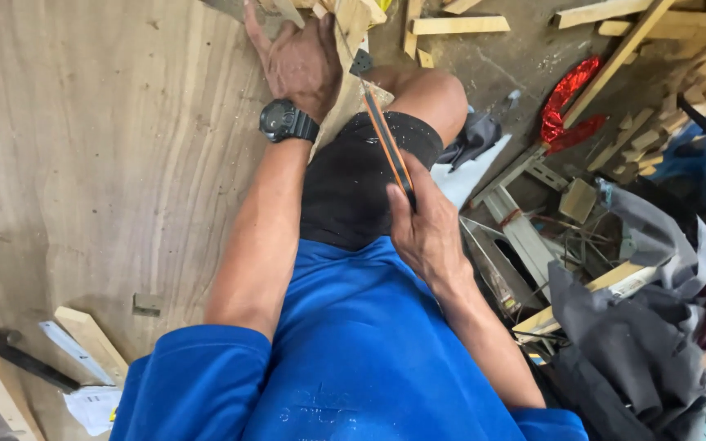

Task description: Measuring, marking, and sawing wooden planks on a workbench.

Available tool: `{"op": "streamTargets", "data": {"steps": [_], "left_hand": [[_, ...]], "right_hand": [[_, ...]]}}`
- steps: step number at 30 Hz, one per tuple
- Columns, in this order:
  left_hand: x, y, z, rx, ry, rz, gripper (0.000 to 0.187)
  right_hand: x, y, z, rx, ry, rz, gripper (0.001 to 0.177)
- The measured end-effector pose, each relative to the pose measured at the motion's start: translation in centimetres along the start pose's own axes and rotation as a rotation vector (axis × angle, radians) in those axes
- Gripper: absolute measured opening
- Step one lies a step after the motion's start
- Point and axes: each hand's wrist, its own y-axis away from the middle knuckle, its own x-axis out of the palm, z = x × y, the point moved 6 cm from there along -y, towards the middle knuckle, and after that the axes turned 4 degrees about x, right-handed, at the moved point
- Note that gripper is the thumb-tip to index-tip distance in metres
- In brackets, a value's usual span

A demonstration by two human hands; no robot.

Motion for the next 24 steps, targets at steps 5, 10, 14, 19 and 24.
{"op": "streamTargets", "data": {"steps": [5,10,14,19,24], "left_hand": [[0.6,-0.2,0.2,-0.033,-0.006,0.079,0.067],[-0.1,-0.3,-0.1,-0.055,-0.009,0.048,0.069],[-0.7,-0.3,-0.2,0.004,0.006,-0.017,0.053],[-0.5,0.2,-0.1,0.044,0.006,-0.093,0.040],[-0.3,-0.4,0.1,0.004,0.010,-0.054,0.051]], "right_hand": [[-1.7,4.7,-1.1,0.101,0.082,0.063,0.044],[-1.0,3.4,-1.1,0.132,0.069,-0.015,0.040],[0.0,-1.1,0.6,0.050,-0.014,-0.015,0.038],[-2.6,4.9,-0.1,0.178,0.039,0.060,0.038],[-0.7,1.1,-0.6,0.116,0.024,0.004,0.040]]}}
